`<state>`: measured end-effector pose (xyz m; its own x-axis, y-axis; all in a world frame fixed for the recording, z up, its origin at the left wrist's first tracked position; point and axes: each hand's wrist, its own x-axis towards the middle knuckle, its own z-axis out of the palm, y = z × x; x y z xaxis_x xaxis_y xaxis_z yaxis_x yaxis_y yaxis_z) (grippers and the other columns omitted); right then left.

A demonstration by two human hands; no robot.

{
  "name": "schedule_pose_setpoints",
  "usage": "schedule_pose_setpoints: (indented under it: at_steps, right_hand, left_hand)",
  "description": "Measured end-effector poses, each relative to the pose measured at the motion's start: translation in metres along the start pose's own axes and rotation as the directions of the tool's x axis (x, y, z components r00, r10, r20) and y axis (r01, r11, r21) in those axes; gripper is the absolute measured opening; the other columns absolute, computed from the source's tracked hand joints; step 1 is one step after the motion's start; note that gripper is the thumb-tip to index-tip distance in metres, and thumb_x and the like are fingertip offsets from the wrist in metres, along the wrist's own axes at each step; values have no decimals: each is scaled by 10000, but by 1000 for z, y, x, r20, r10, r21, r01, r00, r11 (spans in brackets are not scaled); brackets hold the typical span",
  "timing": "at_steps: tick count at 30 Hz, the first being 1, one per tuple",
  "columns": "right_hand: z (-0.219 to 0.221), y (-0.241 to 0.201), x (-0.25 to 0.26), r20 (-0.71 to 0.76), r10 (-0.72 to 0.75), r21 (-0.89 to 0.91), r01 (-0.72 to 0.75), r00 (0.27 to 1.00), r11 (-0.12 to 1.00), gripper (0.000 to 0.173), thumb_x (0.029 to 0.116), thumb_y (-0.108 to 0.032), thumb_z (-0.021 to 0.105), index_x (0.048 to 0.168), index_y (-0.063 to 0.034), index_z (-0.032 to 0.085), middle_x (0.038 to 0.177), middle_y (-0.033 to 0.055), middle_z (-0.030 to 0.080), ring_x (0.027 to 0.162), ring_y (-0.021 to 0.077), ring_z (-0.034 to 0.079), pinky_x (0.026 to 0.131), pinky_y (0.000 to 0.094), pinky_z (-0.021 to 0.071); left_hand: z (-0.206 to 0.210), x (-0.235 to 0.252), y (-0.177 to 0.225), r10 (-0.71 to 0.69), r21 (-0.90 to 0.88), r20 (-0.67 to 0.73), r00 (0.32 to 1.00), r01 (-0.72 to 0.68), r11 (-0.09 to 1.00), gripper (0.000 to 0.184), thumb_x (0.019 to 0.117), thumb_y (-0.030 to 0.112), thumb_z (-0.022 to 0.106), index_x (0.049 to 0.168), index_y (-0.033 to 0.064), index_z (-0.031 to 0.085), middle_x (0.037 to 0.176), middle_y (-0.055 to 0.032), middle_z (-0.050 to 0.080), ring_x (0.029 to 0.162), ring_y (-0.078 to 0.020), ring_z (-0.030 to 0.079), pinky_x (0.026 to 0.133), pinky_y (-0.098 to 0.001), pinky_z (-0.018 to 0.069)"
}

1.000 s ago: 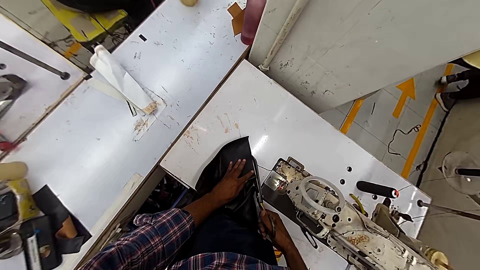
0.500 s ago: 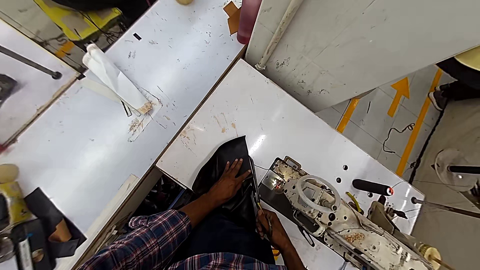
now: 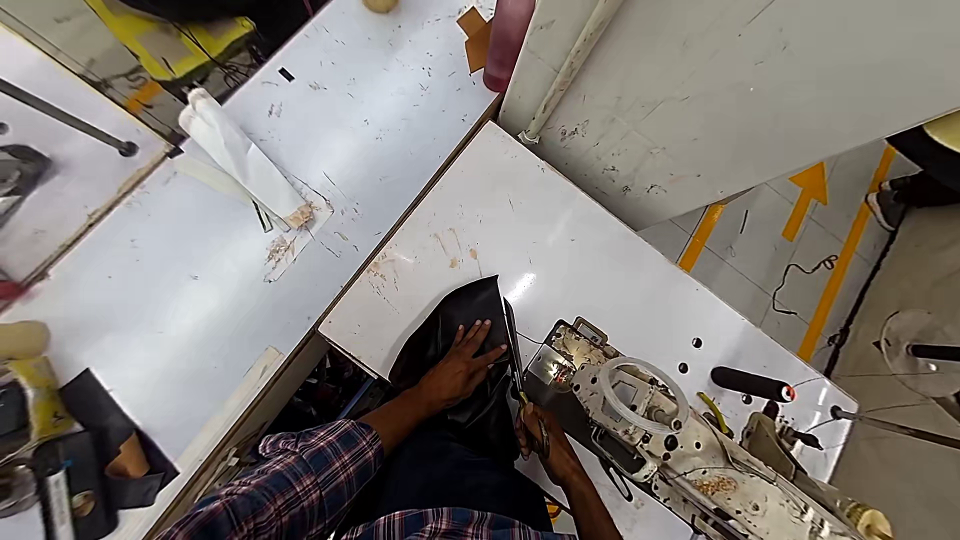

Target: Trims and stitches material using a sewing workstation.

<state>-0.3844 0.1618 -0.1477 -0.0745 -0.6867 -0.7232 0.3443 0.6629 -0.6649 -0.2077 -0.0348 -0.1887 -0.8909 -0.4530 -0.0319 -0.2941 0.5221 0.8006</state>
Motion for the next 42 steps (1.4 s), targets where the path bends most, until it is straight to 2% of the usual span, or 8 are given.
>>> schedule_pose_setpoints:
  at_steps: [10, 16, 24, 32, 42]
  right_hand:
    - [7, -9, 10, -60, 10, -92, -16, 998, 996, 461, 994, -523, 525, 881, -78, 564, 607, -13, 540, 503, 120, 564, 500, 276, 515]
    - [7, -7, 10, -40, 3, -62, -5, 999, 998, 531, 968, -600, 552, 897, -75, 579, 607, -8, 546, 500, 121, 568, 492, 275, 518]
    - [4, -6, 10, -5, 2, -23, -3, 1000, 1000, 554, 956, -629, 566, 893, -79, 582, 606, -7, 547, 492, 122, 568, 492, 277, 523]
    - [2, -5, 10, -2, 12, -5, -12, 1000, 1000, 513, 972, -590, 556, 890, -85, 579, 611, -8, 548, 500, 122, 572, 495, 275, 521]
    - [1, -3, 9, -4, 7, 58, -6, 1000, 998, 598, 921, -689, 569, 892, -92, 575, 609, -20, 543, 489, 111, 561, 484, 266, 515]
  left_hand:
    - [-1, -1, -1, 30, -22, -28, 999, -31, 999, 435, 1089, 283, 444, 1514, 258, 534, 1693, -139, 244, 1594, -263, 124, 1279, -569, 90]
    - [-1, -1, -1, 31, -11, -27, 999, -31, 999, 434, 1093, 288, 438, 1516, 263, 531, 1694, -139, 242, 1594, -267, 121, 1282, -561, 95]
    - [0, 0, 0, 25, 4, -28, 999, -25, 1000, 434, 1089, 286, 447, 1514, 258, 534, 1691, -144, 246, 1593, -272, 128, 1281, -562, 95]
    - [0, 0, 1, 15, 12, -24, 1000, -15, 1000, 427, 1092, 286, 442, 1505, 253, 545, 1691, -146, 245, 1593, -275, 129, 1282, -557, 91]
    - [1, -1, -1, 26, 14, -17, 1000, -26, 1000, 441, 1087, 276, 446, 1520, 259, 525, 1687, -157, 249, 1591, -279, 135, 1280, -567, 89]
